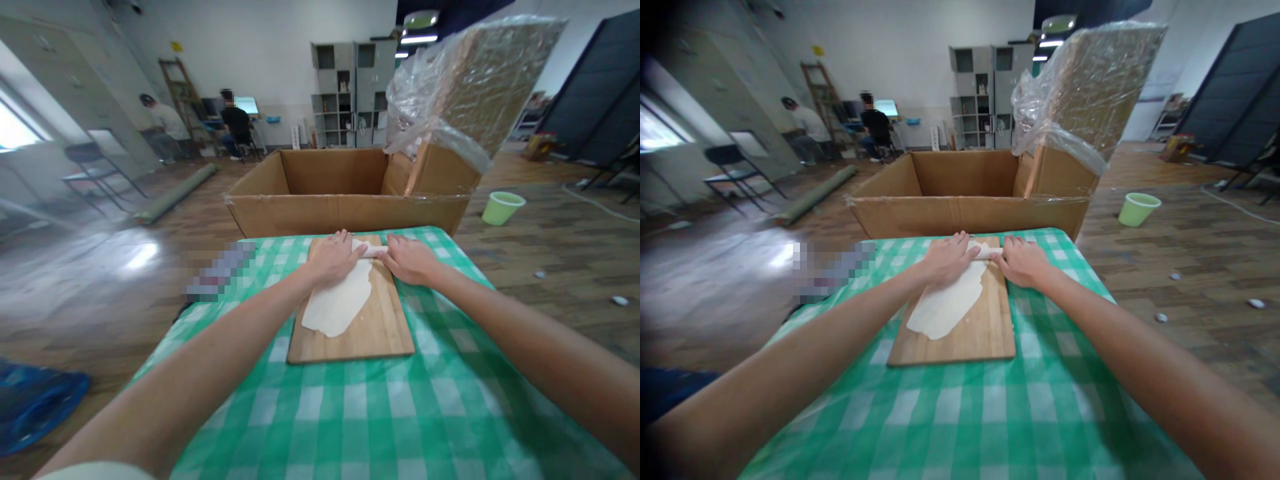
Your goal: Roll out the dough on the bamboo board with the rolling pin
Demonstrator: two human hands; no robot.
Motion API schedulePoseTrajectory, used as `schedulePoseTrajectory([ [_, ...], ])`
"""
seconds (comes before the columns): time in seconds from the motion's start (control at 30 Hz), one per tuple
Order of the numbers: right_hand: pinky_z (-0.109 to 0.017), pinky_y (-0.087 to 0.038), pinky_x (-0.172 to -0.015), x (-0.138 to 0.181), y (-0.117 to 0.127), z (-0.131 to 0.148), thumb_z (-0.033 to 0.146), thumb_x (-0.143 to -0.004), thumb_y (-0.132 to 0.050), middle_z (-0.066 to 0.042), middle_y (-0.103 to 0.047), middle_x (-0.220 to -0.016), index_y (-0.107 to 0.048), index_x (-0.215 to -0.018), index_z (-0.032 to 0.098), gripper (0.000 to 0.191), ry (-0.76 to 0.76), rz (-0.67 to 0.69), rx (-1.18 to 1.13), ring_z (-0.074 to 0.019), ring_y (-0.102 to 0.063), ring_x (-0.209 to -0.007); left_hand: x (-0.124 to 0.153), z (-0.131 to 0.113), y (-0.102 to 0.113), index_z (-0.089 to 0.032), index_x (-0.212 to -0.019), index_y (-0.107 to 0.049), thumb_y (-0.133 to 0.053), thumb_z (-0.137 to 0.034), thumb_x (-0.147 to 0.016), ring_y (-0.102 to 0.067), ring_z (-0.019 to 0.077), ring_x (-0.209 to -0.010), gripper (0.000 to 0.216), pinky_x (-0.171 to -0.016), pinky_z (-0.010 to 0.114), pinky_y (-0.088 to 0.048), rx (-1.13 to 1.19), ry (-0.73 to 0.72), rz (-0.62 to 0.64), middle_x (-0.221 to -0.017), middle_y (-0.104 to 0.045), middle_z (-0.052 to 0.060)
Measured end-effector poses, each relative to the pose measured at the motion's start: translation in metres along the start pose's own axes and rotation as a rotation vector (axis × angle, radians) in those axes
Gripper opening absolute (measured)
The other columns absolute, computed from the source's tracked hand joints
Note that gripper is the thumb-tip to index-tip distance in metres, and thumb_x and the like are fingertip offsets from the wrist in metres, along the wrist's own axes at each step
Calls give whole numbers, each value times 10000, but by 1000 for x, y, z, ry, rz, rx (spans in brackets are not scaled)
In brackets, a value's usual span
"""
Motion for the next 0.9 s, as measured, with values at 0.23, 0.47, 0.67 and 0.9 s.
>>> schedulePoseTrajectory([
  [0.23,-497,-373,-1177,26,6,3,647,-1077,-176,-298,-517,-1563,-446,-1531,-17,848,98,-75,49,-390,-507,-1446,33,-18,8,-138,-1495,-540,-168,-578,-1091,-499,314,-1471,703,-1242,460,-303,9,-85,6,-1535,-578,196],
  [0.47,-534,-325,-1228,51,0,3,656,-1065,-224,-321,-433,-1621,-421,-1556,-61,891,163,-113,62,-432,-425,-1510,73,-42,13,15,-1575,-389,-230,-610,-1073,-361,352,-1571,817,-1288,448,-234,34,-103,-52,-1660,-407,263],
  [0.67,-521,-415,-1144,68,13,3,620,-1079,-292,-283,-568,-1515,-530,-1477,19,759,231,-161,47,-409,-536,-1405,102,-65,21,51,-1612,-308,-325,-564,-1049,-341,383,-1579,834,-1298,479,-231,22,-104,-29,-1694,-333,277],
  [0.9,-447,-450,-1009,74,20,8,424,-1118,-390,-173,-740,-1133,-649,-1176,126,399,282,-118,120,-324,-676,-1088,132,-84,31,3,-1598,-359,-366,-550,-1045,-291,371,-1607,783,-1320,497,-208,61,-182,2,-1706,-321,256],
])
Point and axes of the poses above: each hand's wrist, its own x-axis away from the middle knuckle, its own y-axis out of the back of the hand, z = x × y, the point moved 5 cm from there along -x, towards the middle knuckle
